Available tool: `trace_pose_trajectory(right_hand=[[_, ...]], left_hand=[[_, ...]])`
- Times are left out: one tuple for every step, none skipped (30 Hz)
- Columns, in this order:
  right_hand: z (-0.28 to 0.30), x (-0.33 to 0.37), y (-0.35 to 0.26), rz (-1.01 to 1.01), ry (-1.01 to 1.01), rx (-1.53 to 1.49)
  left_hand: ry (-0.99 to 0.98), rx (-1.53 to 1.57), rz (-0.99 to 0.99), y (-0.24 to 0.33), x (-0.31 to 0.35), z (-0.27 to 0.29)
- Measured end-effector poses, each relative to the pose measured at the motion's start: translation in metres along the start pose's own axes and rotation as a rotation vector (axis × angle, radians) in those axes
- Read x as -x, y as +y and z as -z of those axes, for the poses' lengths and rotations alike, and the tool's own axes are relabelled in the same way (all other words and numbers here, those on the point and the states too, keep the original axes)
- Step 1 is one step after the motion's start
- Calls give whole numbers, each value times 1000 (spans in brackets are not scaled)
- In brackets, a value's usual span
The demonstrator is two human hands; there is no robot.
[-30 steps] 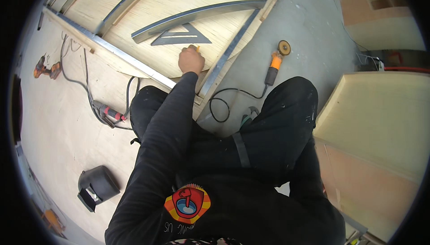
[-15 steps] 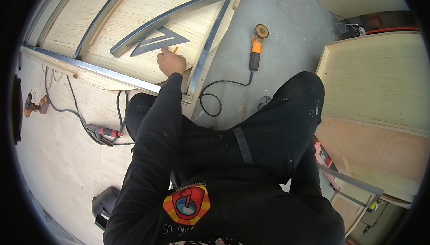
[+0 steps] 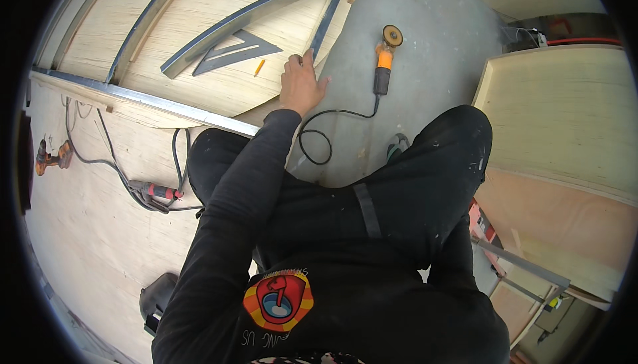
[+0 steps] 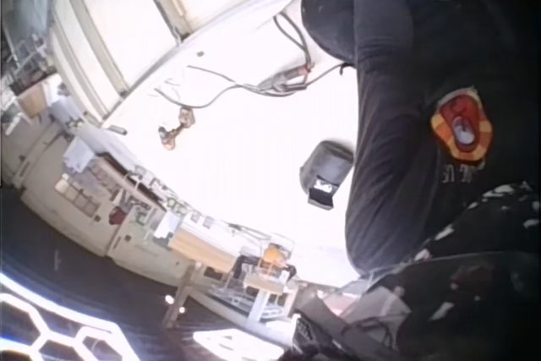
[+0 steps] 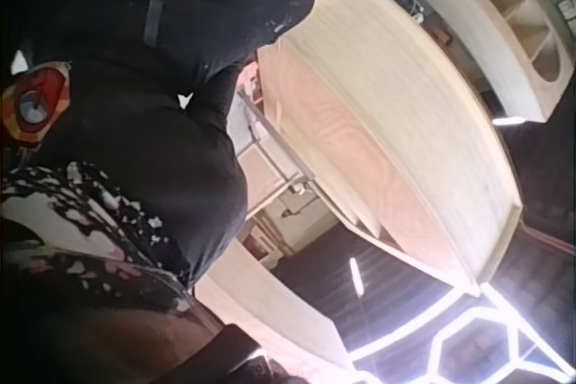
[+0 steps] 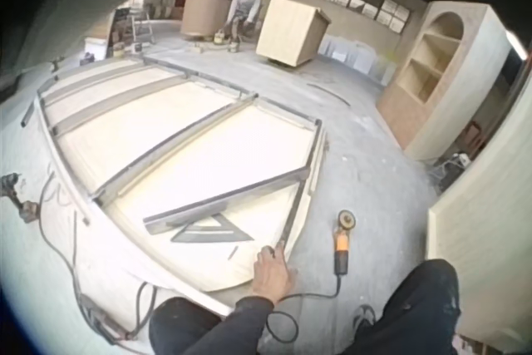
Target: The user is cutting a curved metal strip with a handheld angle grinder on a wooden workspace.
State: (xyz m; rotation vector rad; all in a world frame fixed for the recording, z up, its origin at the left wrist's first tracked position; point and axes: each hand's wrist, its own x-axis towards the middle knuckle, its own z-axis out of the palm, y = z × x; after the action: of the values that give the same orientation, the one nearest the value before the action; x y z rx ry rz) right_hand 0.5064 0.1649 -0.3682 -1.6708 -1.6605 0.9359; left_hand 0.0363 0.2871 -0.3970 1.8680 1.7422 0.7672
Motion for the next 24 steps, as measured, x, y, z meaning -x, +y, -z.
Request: trace_pose_trajectory(right_hand=[[-3, 3, 1, -3, 3, -1], [-5, 6, 1, -6, 8, -1], [-5, 9, 1, -8, 17, 0], [-5, 13, 1, -11, 26, 2], [-5, 17, 1, -13, 38, 4], [-4, 21, 1, -15, 50, 7], [-1, 26, 0, -19, 63, 12], [1, 31, 0, -23, 77, 16], [4, 36, 0, -28, 92, 21], [7, 41, 1, -32, 106, 25], [13, 43, 2, -33, 113, 31], [18, 45, 4, -34, 119, 36], [23, 46, 6, -35, 123, 39], [25, 44, 6, -36, 123, 38], [26, 46, 11, -39, 131, 35], [26, 48, 16, -41, 138, 31], [26, 50, 22, -44, 145, 25], [24, 51, 27, -47, 151, 19], [23, 51, 33, -51, 156, 13], [21, 50, 39, -54, 159, 6], [22, 45, 44, -51, 153, 1], [23, 38, 49, -48, 145, -5], [23, 31, 55, -45, 135, -12], [20, 26, 63, -45, 126, -21]], left_hand=[[-5, 1, -2, 1, -2, 0], [-14, -5, 23, 2, -3, -1], [-23, -11, 44, 4, -5, -2], [-28, -7, 36, 5, -6, -3], [-51, -38, 60, 4, -6, -4], [-74, -68, 83, 4, -7, -4], [-81, -62, 71, 2, -7, -5], [-78, -65, 91, -1, -7, -5], [-75, -68, 109, -3, -7, -4], [-61, -61, 113, -4, -7, -4], [-64, -54, 107, -3, -8, -5], [-83, -77, 140, -2, -10, -6], [-101, -102, 174, 0, -11, -7], [-101, -107, 160, 2, -10, -6], [-106, -109, 153, 1, -10, -7], [-101, -109, 171, 1, -10, -8], [-97, -111, 189, 0, -10, -8], [-75, -117, 206, -1, -8, -8], [-81, -123, 202, -1, -7, -7], [-89, -131, 225, -3, -6, -7], [-91, -138, 256, -3, -6, -7], [-74, -157, 250, -3, -7, -8], [-72, -164, 260, -2, -8, -10], [-108, -172, 264, -1, -10, -10]])
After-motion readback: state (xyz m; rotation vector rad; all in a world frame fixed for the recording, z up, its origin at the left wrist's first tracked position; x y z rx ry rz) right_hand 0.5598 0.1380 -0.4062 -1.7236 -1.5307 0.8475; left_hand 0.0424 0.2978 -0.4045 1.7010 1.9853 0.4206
